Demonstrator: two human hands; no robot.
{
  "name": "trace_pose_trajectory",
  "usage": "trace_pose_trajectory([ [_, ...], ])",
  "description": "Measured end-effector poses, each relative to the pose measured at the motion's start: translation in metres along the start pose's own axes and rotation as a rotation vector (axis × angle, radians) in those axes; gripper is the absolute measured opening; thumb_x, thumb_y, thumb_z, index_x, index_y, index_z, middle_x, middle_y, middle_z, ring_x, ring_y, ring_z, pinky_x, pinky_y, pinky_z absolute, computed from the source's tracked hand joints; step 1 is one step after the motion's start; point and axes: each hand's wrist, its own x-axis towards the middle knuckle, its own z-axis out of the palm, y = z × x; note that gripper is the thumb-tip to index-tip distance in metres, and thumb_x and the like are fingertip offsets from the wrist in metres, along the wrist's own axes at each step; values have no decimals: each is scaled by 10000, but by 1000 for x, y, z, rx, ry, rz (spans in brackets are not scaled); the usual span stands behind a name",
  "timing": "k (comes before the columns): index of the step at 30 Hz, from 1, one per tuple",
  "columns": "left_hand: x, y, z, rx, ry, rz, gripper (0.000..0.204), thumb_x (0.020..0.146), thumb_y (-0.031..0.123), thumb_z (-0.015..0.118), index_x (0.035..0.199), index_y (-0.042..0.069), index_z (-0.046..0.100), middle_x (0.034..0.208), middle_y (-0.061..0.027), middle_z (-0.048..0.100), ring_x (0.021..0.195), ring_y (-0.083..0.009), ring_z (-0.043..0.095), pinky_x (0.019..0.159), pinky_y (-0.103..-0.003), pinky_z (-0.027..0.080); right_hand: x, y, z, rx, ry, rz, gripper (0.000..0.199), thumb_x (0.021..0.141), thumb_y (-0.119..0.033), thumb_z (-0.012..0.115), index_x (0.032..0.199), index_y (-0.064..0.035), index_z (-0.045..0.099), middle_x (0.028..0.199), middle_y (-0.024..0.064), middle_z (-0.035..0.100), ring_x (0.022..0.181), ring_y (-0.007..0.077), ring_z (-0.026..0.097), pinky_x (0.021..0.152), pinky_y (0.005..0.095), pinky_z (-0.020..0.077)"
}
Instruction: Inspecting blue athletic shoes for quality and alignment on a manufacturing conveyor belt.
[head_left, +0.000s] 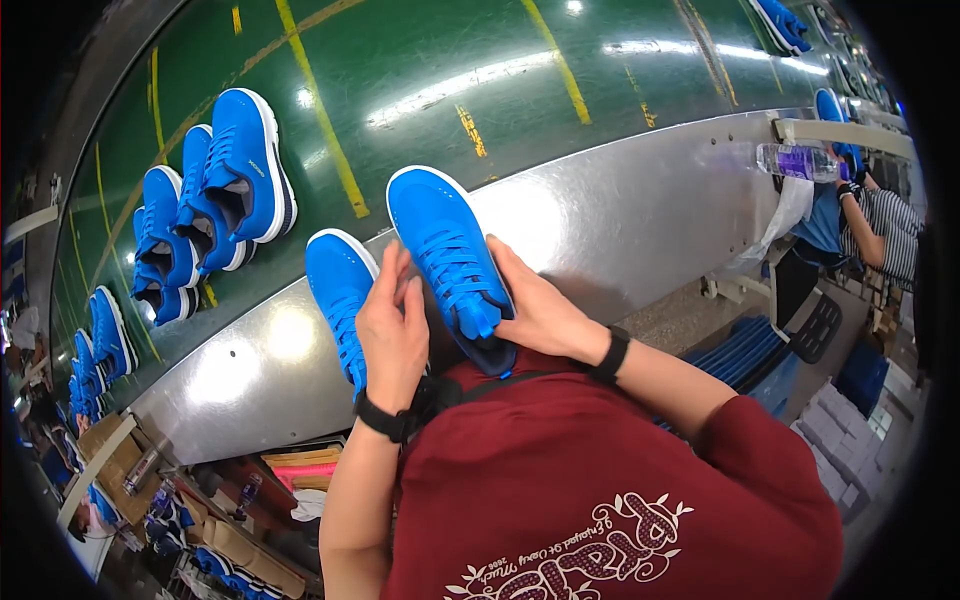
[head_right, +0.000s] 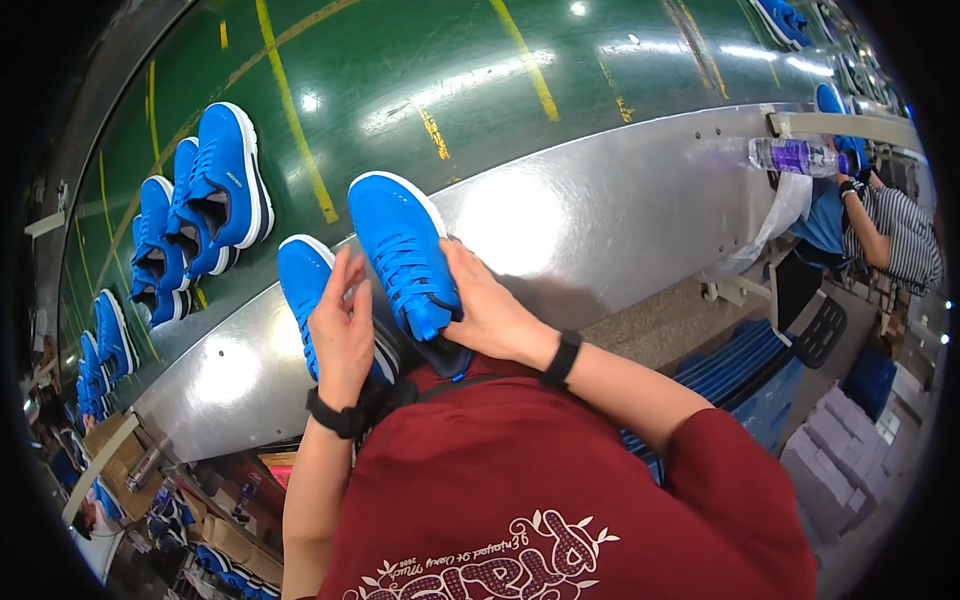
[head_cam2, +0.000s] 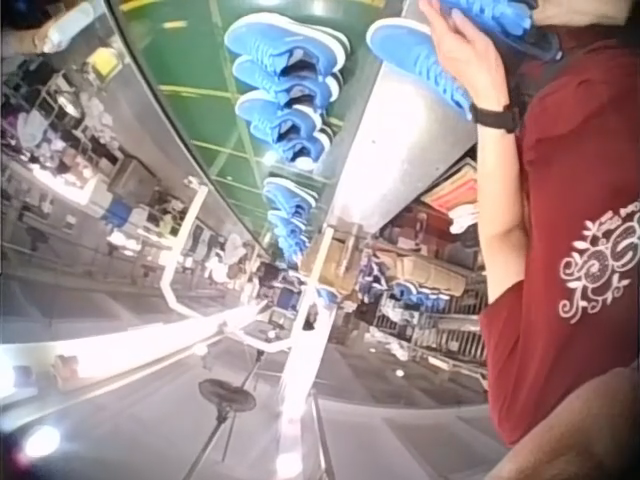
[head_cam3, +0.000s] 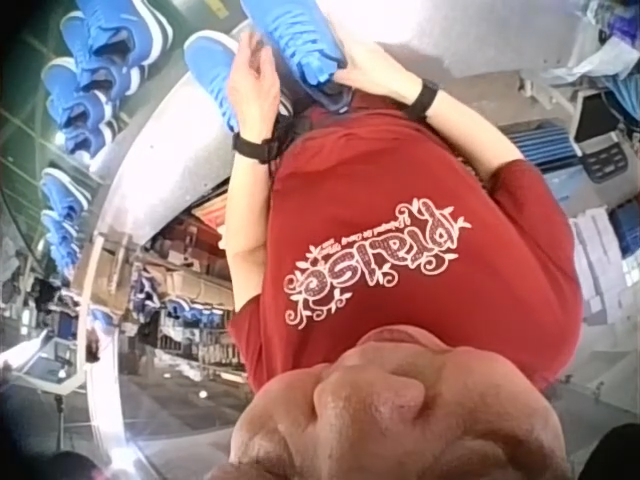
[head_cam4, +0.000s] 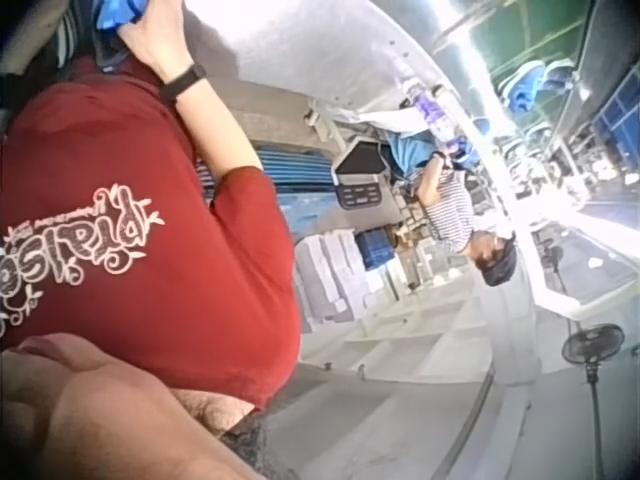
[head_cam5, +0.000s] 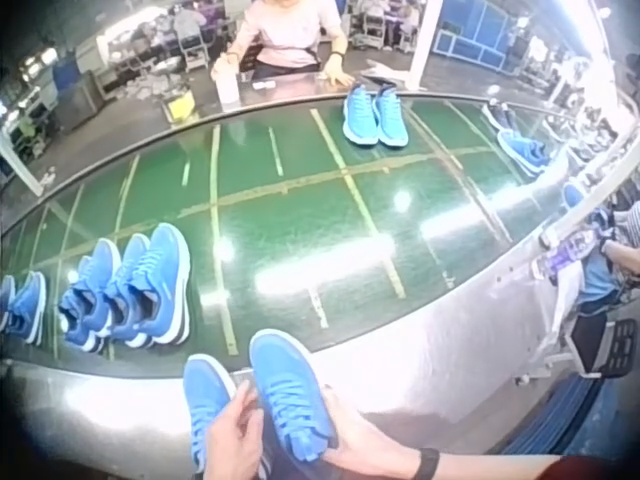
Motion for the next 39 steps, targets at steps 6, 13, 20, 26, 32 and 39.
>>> trace_pose_trajectory([
  [6, -3, -5, 9, 282, 93, 101, 334, 872, 61, 646, 1193, -21, 609, 1029, -162, 696, 874, -164, 675, 786, -261, 513, 10, 16, 28, -230, 230, -72, 797, 764, -77, 668, 1408, 54, 217, 1389, 314, 356, 1318, 427, 352, 1078, 441, 334],
  [13, 34, -6, -11, -99, -89, -176, 276, 823, -4, 679, 1090, -51, 626, 847, -45, 663, 763, -79, 601, 705, -198, 481, 10, 9, 29, -276, 258, -75, 779, 765, -77, 669, 1402, 42, 237, 1378, 304, 380, 1283, 435, 396, 1049, 442, 372],
  [20, 65, -26, -42, -441, -460, -400, 272, 864, 42, 652, 1115, -10, 561, 865, -9, 615, 762, -77, 571, 715, -205, 471, 13, 0, 34, -301, 260, -46, 821, 729, -96, 691, 1403, 27, 238, 1359, 304, 393, 1229, 438, 446, 994, 444, 420],
  [26, 62, -4, -50, 264, -206, -39, 141, 883, 53, 613, 1019, 16, 616, 840, -32, 634, 781, -117, 596, 722, -247, 463, 15, -1, 42, -316, 248, -33, 829, 725, -85, 687, 1406, 26, 229, 1368, 299, 387, 1245, 432, 435, 1004, 440, 416],
  [32, 15, 17, -80, 445, -76, 373, 202, 896, 55, 575, 1083, 19, 640, 1003, -122, 652, 933, -238, 619, 843, -316, 463, 15, 3, 45, -283, 240, -58, 785, 741, -64, 661, 1405, -2, 246, 1367, 281, 402, 1250, 425, 431, 1013, 440, 406],
  [39, -67, -30, -144, 360, 406, 92, 212, 880, 67, 610, 1072, -18, 643, 1039, -141, 675, 960, -255, 639, 861, -336, 478, 14, -1, 52, -254, 295, -77, 736, 822, -113, 630, 1441, -30, 240, 1282, 275, 504, 1168, 415, 524, 967, 410, 434],
])
